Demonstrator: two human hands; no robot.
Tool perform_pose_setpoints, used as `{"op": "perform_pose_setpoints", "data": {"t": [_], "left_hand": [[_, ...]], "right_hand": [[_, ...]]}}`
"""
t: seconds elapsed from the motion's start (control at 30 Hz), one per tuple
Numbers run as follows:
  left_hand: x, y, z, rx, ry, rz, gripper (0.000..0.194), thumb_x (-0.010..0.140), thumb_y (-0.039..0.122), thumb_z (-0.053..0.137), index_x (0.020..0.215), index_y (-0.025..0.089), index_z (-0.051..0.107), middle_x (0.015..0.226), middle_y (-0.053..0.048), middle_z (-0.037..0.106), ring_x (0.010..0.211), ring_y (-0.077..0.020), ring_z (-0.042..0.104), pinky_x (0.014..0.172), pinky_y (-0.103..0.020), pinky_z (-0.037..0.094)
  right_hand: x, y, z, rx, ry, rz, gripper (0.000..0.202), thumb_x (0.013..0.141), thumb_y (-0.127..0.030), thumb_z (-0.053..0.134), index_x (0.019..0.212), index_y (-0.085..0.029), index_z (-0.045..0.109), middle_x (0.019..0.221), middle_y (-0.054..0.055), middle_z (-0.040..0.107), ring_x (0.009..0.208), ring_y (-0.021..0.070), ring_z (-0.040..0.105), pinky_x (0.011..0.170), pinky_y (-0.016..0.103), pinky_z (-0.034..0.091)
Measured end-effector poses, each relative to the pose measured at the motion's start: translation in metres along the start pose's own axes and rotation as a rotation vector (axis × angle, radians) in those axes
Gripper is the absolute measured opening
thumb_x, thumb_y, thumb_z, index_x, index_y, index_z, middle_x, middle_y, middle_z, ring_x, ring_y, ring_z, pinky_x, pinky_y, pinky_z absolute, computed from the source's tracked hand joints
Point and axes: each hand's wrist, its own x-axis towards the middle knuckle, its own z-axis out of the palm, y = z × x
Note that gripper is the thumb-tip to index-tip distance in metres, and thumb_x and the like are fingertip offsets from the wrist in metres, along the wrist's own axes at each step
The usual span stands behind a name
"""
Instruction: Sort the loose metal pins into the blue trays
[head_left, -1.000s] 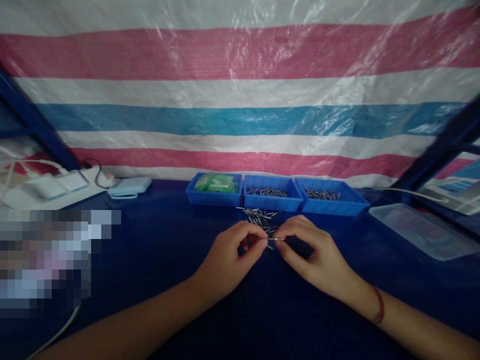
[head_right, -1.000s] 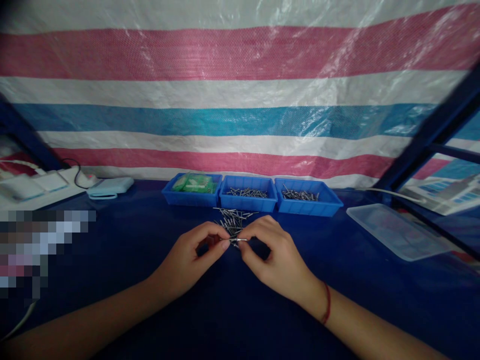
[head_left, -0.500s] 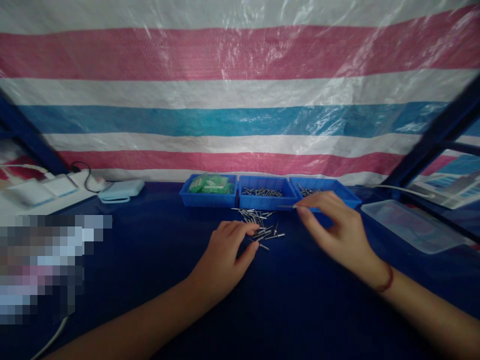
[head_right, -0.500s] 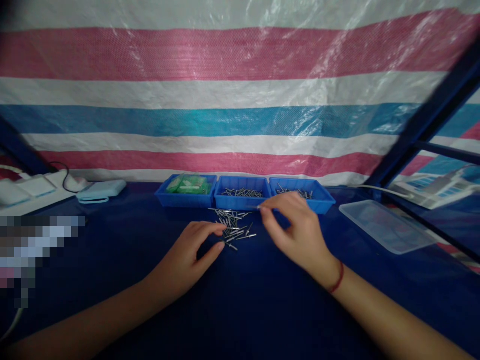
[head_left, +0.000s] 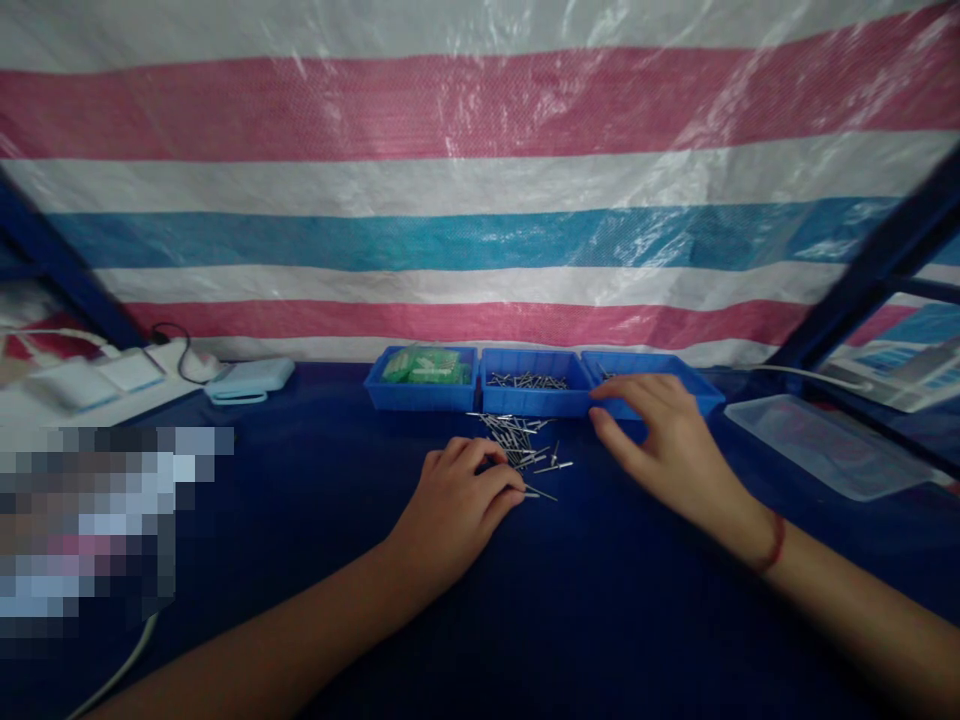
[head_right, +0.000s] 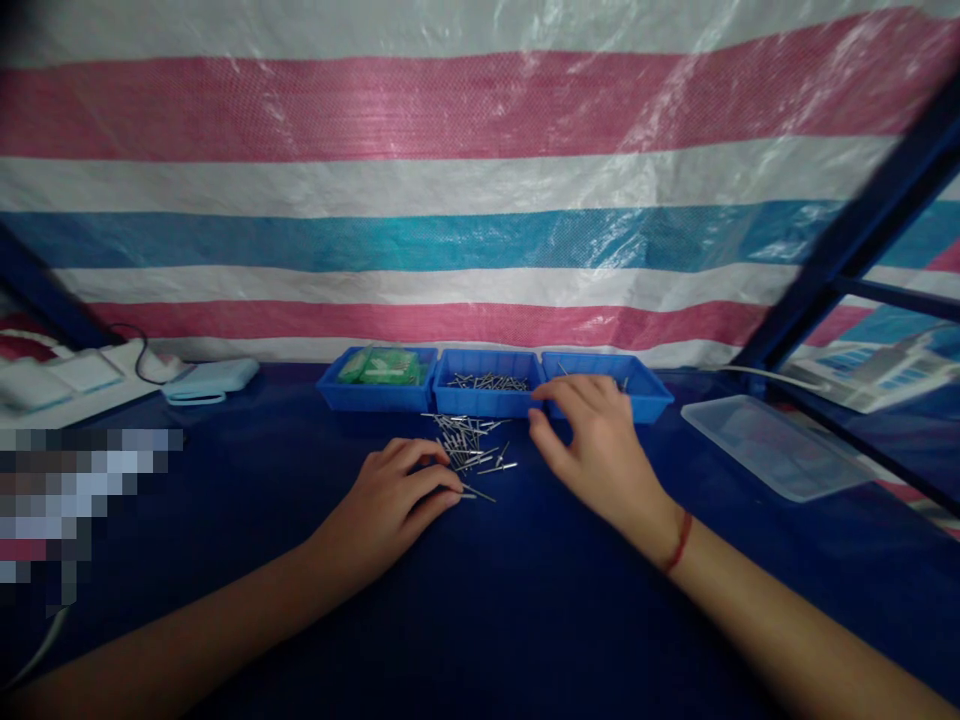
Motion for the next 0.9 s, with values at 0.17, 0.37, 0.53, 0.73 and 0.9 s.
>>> {"op": "perform_pose_setpoints", "data": {"t": [0.17, 0.37, 0.53, 0.73, 0.9], "left_hand": [[0.001, 0.003, -0.002, -0.135, 0.037, -0.003, 0.010, 0.091, 0.022, 0.050, 0.092, 0.023, 0.060, 0.094, 0.002, 0.067, 0.091, -0.0177, 0.058, 0.084, -0.038, 0.038], [0.003, 0.003, 0.003, -0.462, 0.164, -0.078, 0.010, 0.082, 0.018, 0.060, 0.092, 0.020, 0.059, 0.089, 0.002, 0.067, 0.084, -0.0140, 0.062, 0.079, -0.028, 0.045], [0.003, 0.001, 0.006, -0.724, 0.180, -0.163, 0.028, 0.080, 0.022, 0.061, 0.107, 0.020, 0.054, 0.090, -0.001, 0.068, 0.085, -0.0153, 0.064, 0.078, -0.029, 0.048], [0.002, 0.002, 0.001, -0.658, 0.132, -0.201, 0.011, 0.084, 0.027, 0.058, 0.089, 0.020, 0.064, 0.084, 0.001, 0.067, 0.077, -0.0136, 0.062, 0.071, -0.026, 0.046], [0.003, 0.003, -0.001, -0.653, 0.131, -0.181, 0.011, 0.084, 0.026, 0.058, 0.089, 0.020, 0.065, 0.083, 0.002, 0.067, 0.075, -0.0123, 0.061, 0.071, -0.024, 0.046]], "right_hand": [[-0.017, -0.050, 0.002, 0.289, -0.255, -0.025, 0.012, 0.087, -0.025, 0.051, 0.087, -0.021, 0.062, 0.087, 0.004, 0.066, 0.084, 0.0194, 0.058, 0.075, 0.037, 0.044], [-0.022, -0.057, 0.008, 0.407, -0.309, -0.023, 0.014, 0.088, -0.018, 0.048, 0.085, -0.021, 0.062, 0.085, 0.003, 0.066, 0.081, 0.0168, 0.059, 0.075, 0.034, 0.046], [-0.021, -0.057, 0.007, 0.535, -0.249, 0.033, 0.016, 0.088, -0.018, 0.049, 0.085, -0.022, 0.064, 0.082, 0.002, 0.066, 0.080, 0.0154, 0.059, 0.075, 0.032, 0.047], [-0.022, -0.057, 0.007, 0.554, -0.255, 0.051, 0.015, 0.088, -0.021, 0.050, 0.085, -0.022, 0.064, 0.082, 0.001, 0.066, 0.081, 0.0151, 0.059, 0.076, 0.031, 0.047], [-0.023, -0.057, 0.009, 0.544, -0.266, 0.056, 0.014, 0.087, -0.021, 0.049, 0.083, -0.021, 0.063, 0.081, 0.002, 0.065, 0.081, 0.0157, 0.059, 0.076, 0.033, 0.046]]}}
